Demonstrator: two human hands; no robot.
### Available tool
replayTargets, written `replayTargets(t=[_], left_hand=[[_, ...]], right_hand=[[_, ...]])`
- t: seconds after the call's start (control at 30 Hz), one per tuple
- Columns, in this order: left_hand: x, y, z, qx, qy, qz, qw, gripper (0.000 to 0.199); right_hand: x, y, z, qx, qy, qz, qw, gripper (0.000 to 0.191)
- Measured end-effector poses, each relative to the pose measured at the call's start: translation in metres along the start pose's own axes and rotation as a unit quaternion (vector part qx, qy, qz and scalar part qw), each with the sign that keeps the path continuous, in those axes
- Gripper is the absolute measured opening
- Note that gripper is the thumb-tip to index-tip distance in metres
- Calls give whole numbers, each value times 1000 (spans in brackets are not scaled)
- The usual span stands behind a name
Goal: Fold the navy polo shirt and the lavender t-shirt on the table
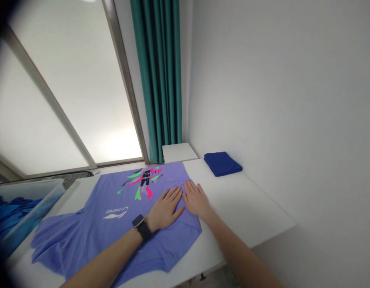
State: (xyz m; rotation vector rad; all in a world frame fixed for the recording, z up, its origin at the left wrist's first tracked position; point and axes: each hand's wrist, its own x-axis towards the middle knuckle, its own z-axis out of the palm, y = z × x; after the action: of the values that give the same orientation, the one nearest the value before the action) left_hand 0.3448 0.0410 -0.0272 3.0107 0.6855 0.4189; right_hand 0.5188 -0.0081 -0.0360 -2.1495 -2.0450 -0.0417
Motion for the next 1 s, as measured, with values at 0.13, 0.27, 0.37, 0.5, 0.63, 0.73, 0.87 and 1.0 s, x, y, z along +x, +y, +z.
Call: replayTargets(t=[0.13,0.27,0.37,0.5,0.63,0.73,0.87,1.0], left_hand=[[-3,-3,-2,1,0,-34,999,62],[-2,-17,-8,7,-7,-85,996,59],[6,-25,-12,16,-10,-92,996,55],[24,-27,-13,11,-15,-52,998,51],[32,-33,-10,4,-35,-72,997,49],[28,-44,-11,12,-41,-107,993,50],[12,-53,-16,17,-43,-102,994,52],[-10,-51,-25,2,-45,-74,996,57]], right_hand=[[-4,0,-2,-14,-17,-1,1000,60],[-5,-1,-4,-14,-10,3,1000,60],[-5,-2,-4,-8,-6,7,1000,61],[-6,-2,-2,-9,3,13,1000,61],[-5,-2,-1,-13,10,12,1000,61],[-5,-2,-1,-10,4,13,1000,62],[-4,-1,2,9,0,15,1000,63],[1,10,7,98,28,32,994,64]])
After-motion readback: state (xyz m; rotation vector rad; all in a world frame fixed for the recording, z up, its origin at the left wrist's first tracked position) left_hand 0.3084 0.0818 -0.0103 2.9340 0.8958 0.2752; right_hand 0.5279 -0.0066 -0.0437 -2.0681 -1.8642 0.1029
